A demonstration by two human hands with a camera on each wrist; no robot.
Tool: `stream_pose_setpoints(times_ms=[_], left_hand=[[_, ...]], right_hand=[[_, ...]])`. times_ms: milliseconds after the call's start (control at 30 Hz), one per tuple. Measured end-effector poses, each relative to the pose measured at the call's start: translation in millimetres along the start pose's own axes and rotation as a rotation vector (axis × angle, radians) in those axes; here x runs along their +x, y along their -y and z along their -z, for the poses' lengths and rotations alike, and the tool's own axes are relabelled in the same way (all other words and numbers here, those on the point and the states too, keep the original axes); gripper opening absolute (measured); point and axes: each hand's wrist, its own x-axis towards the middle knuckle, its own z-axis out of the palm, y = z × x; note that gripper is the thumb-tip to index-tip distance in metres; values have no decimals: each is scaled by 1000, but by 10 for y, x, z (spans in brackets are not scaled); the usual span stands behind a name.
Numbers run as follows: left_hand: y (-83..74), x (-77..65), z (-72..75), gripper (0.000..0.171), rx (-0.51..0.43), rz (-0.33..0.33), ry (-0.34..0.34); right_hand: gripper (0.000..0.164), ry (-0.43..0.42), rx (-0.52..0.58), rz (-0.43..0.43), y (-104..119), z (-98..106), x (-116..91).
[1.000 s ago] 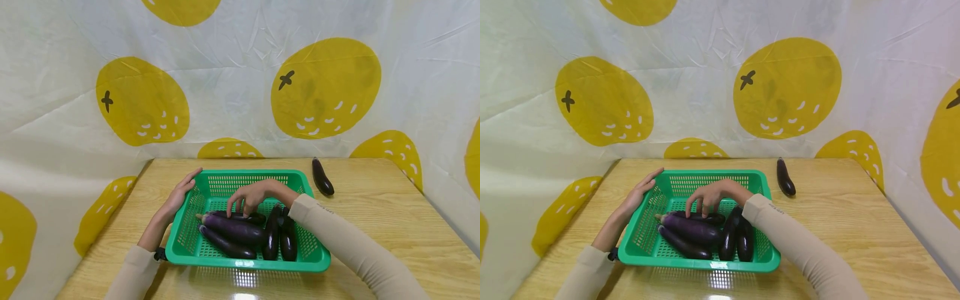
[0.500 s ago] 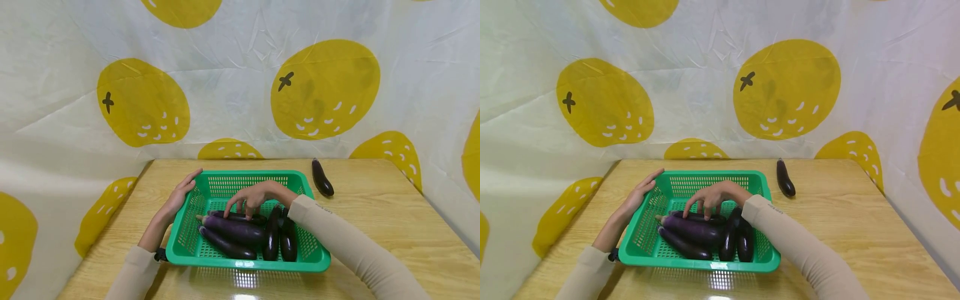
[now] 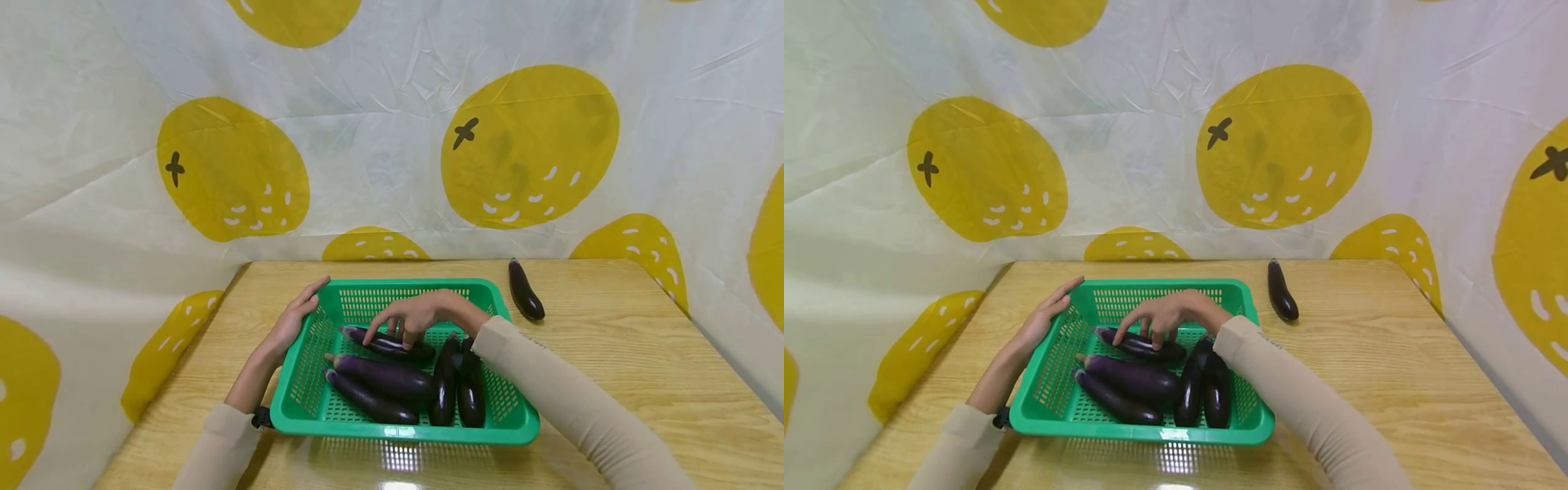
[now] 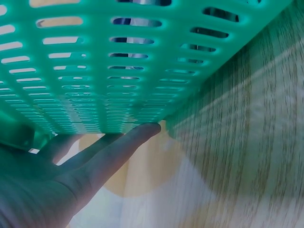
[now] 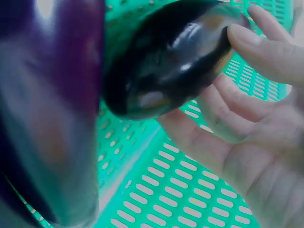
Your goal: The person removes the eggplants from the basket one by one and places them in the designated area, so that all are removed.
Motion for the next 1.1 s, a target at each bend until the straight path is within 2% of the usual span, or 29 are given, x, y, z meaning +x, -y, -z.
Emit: stream_pose_setpoints(times_ms=[300,600,900,1100], left_hand=[[-30,4,-22,52,-28,-8,3],[-11,-9,-8,51,-39,-9,3],[14,-5,1,51,-36,6,4],[6,3,-13,51,-43,2,8]], right_hand=[[78,-35,43,36,-32,48,-42],[76,-48,23,130,-11,108,-105],[75,-86,52,149,14,128,-198],[74,-98,23,178,70,174,-271]])
